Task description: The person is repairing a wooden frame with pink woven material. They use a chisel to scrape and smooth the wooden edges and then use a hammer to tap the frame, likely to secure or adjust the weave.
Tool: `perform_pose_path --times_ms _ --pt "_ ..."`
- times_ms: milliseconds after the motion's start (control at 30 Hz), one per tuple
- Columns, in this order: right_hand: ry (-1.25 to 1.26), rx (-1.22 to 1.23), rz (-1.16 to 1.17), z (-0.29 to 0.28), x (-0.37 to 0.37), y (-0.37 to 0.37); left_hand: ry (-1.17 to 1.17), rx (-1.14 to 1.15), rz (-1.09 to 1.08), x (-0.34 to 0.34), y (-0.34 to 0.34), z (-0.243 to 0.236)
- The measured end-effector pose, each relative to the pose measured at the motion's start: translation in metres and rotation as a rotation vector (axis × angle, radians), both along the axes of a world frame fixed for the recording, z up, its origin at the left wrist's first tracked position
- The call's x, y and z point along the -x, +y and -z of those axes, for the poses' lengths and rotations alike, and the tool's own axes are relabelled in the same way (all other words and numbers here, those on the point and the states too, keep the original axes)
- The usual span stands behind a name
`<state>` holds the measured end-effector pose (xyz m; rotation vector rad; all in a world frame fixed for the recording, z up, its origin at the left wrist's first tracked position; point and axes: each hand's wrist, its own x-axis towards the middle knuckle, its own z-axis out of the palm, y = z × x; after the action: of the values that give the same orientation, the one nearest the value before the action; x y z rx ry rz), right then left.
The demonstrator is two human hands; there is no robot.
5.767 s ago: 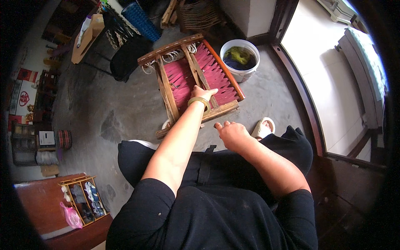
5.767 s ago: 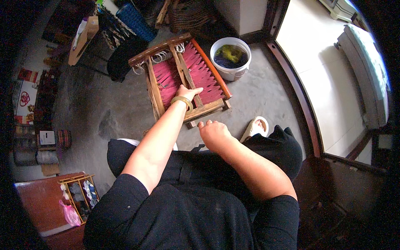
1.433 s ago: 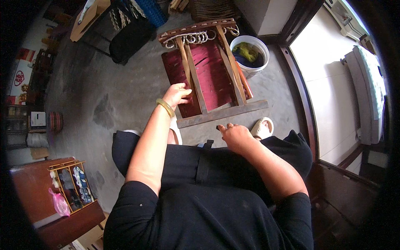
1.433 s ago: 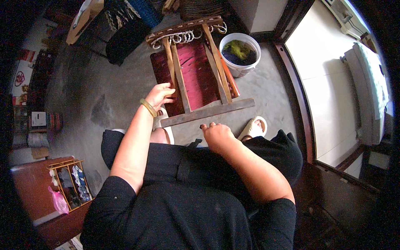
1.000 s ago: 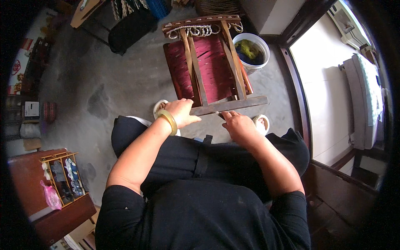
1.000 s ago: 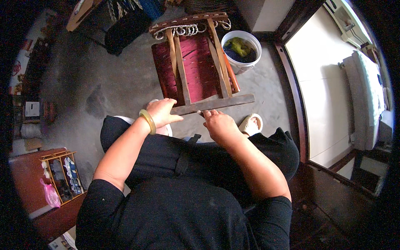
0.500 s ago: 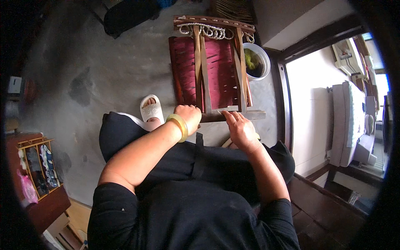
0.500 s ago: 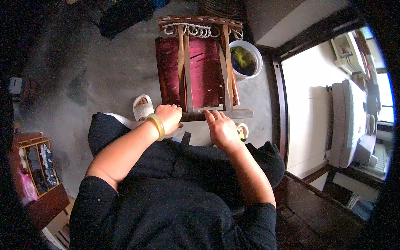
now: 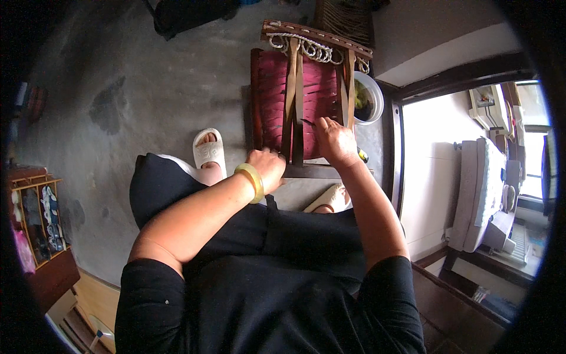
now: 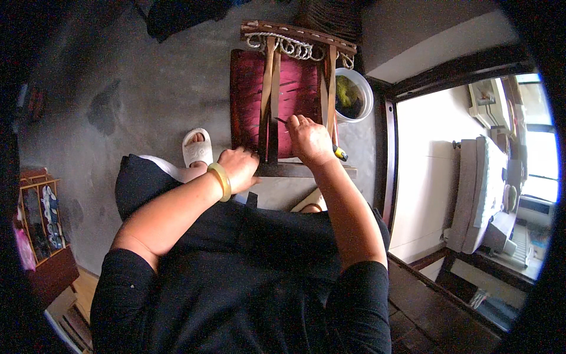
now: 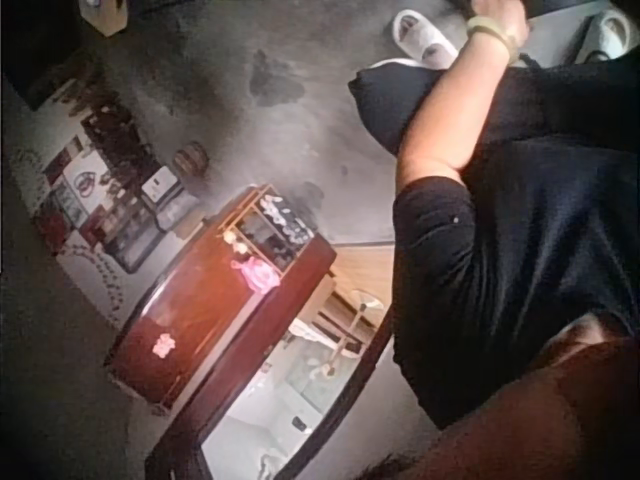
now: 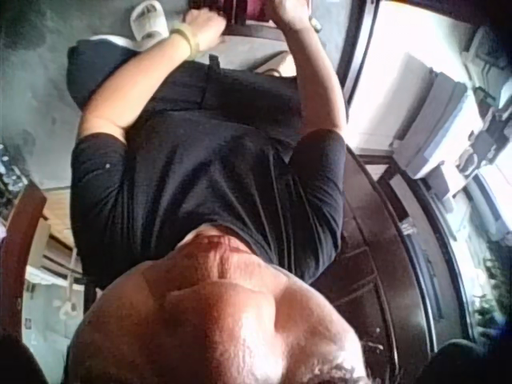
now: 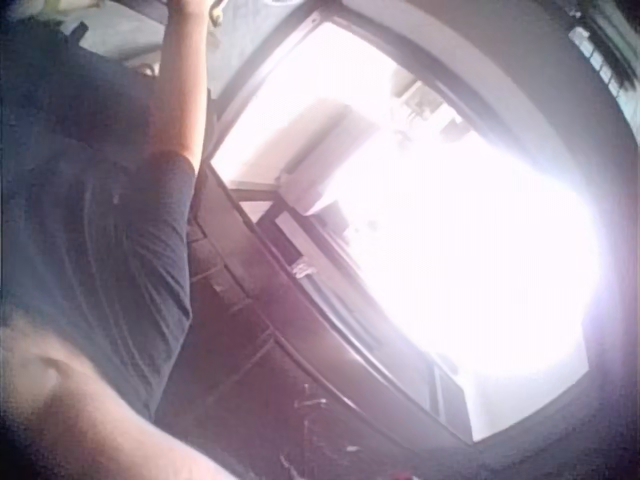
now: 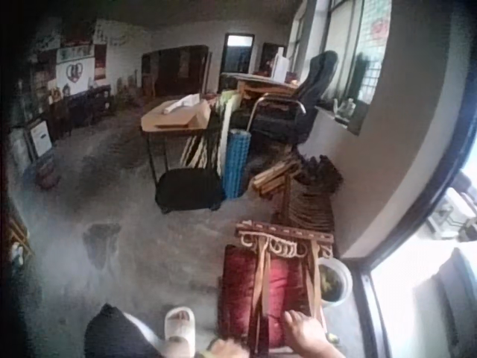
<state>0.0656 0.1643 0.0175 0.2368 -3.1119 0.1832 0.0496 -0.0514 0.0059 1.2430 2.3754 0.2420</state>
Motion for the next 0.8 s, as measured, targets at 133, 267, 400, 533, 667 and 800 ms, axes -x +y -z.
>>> perform_pose_path --times_ms 133,267,400,533,667,800 --pt "0.04 -0.038 -0.014 0.011 0.014 0.005 0.04 -0.069 -0.004 -0.001 0.0 0.007" --pt "0.053 -0.108 -0.047 0.017 0.03 0.01 0.062 -0.085 0.003 0.0 0.0 0.011" --pt "0.018 -0.138 -0.002 0.021 0.046 0.008 0.079 -0.076 0.009 0.001 0.001 0.01" --pt "-0.013 -0.052 0.055 0.02 0.062 0.011 0.077 -0.093 0.012 0.002 0.0 0.01" --pt "0.007 -0.069 0.043 0.025 0.073 0.016 0.092 -0.111 0.013 0.002 0.001 0.012" --pt "0.026 -0.061 -0.012 0.03 0.078 0.019 0.109 -0.117 0.025 0.003 0.0 0.016"
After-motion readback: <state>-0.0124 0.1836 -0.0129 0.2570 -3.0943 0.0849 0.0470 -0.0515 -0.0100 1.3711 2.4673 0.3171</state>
